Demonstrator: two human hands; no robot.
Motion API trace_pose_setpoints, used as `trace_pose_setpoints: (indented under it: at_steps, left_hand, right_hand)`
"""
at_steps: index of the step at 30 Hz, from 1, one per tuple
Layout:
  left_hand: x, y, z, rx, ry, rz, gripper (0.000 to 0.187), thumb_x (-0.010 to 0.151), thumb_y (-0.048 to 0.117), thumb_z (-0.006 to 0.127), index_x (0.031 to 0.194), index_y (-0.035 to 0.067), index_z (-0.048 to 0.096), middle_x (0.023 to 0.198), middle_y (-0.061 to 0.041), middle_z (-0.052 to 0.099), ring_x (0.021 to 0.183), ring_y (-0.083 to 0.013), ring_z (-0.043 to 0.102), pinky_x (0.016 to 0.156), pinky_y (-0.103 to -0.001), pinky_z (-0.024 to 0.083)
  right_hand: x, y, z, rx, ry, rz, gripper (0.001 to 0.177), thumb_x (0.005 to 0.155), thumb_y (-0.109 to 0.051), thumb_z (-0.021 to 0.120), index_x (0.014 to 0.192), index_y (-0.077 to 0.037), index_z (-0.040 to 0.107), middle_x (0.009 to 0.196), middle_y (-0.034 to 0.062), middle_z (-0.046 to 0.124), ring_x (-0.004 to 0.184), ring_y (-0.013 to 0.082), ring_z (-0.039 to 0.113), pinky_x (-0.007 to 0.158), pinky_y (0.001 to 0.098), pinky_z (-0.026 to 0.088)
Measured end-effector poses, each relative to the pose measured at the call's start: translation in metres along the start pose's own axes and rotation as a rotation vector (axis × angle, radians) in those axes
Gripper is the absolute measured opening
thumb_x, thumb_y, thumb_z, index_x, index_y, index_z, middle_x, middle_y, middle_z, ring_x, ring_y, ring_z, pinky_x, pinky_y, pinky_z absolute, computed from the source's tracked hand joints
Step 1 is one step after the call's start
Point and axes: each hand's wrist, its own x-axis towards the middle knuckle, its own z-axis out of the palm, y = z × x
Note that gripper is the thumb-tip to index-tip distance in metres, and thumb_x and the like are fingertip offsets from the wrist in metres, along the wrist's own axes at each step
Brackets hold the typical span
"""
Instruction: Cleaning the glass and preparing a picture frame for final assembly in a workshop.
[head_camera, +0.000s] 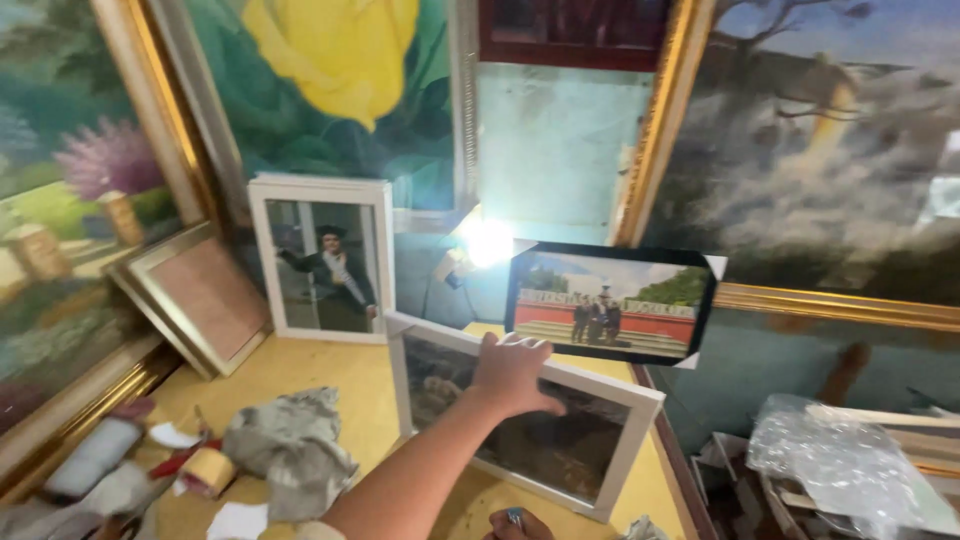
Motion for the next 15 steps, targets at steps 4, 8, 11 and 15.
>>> trace_pose_setpoints:
  at_steps: [4, 8, 11, 15]
  left_hand:
    - [-0.011, 0.008, -0.018, -0.127, -0.094, -0.044, 0.103, 0.055, 0.078, 0.016, 0.125, 0.009, 0.045, 0.118, -0.013, 0.053, 0.112, -0.0337, 0.045, 0.097, -0.055, 0.020]
    - [-0.027, 0.010, -0.023, -0.287, -0.091, -0.143, 0.106, 0.053, 0.074, 0.000, 0.121, 0.011, 0.050, 0.127, -0.013, 0.046, 0.122, -0.0324, 0.036, 0.099, -0.052, 0.018]
    - [-0.035, 0.005, -0.019, -0.332, 0.109, -0.073, 0.098, 0.057, 0.069, 0.001, 0.096, 0.005, 0.064, 0.095, -0.016, 0.065, 0.096, -0.0342, 0.057, 0.090, -0.054, 0.031]
    - [-0.028, -0.006, 0.006, -0.431, 0.167, 0.033, 0.098, 0.054, 0.070, -0.006, 0.098, 0.007, 0.054, 0.084, -0.011, 0.061, 0.086, -0.0330, 0.059, 0.088, -0.052, 0.038]
  right_hand:
    - [0.032, 0.017, 0.033, -0.941, -0.241, -0.073, 0.050, 0.075, -0.036, 0.044, 0.117, -0.014, 0.059, 0.129, 0.0022, 0.053, 0.121, 0.0167, 0.046, 0.096, 0.0351, 0.036]
    - [0.048, 0.100, 0.014, -1.178, -0.326, -0.063, 0.044, 0.074, -0.035, 0.046, 0.112, -0.017, 0.060, 0.121, -0.0003, 0.056, 0.114, 0.0158, 0.050, 0.091, 0.0327, 0.039]
    - [0.055, 0.101, 0.057, -1.361, -0.381, -0.119, 0.038, 0.073, -0.034, 0.048, 0.106, -0.020, 0.061, 0.112, -0.0029, 0.060, 0.107, 0.0149, 0.053, 0.086, 0.0303, 0.042]
    - [0.064, 0.078, 0.128, -1.576, -0.435, -0.226, 0.029, 0.073, -0.033, 0.051, 0.098, -0.024, 0.063, 0.101, -0.0064, 0.065, 0.098, 0.0138, 0.058, 0.079, 0.0270, 0.045]
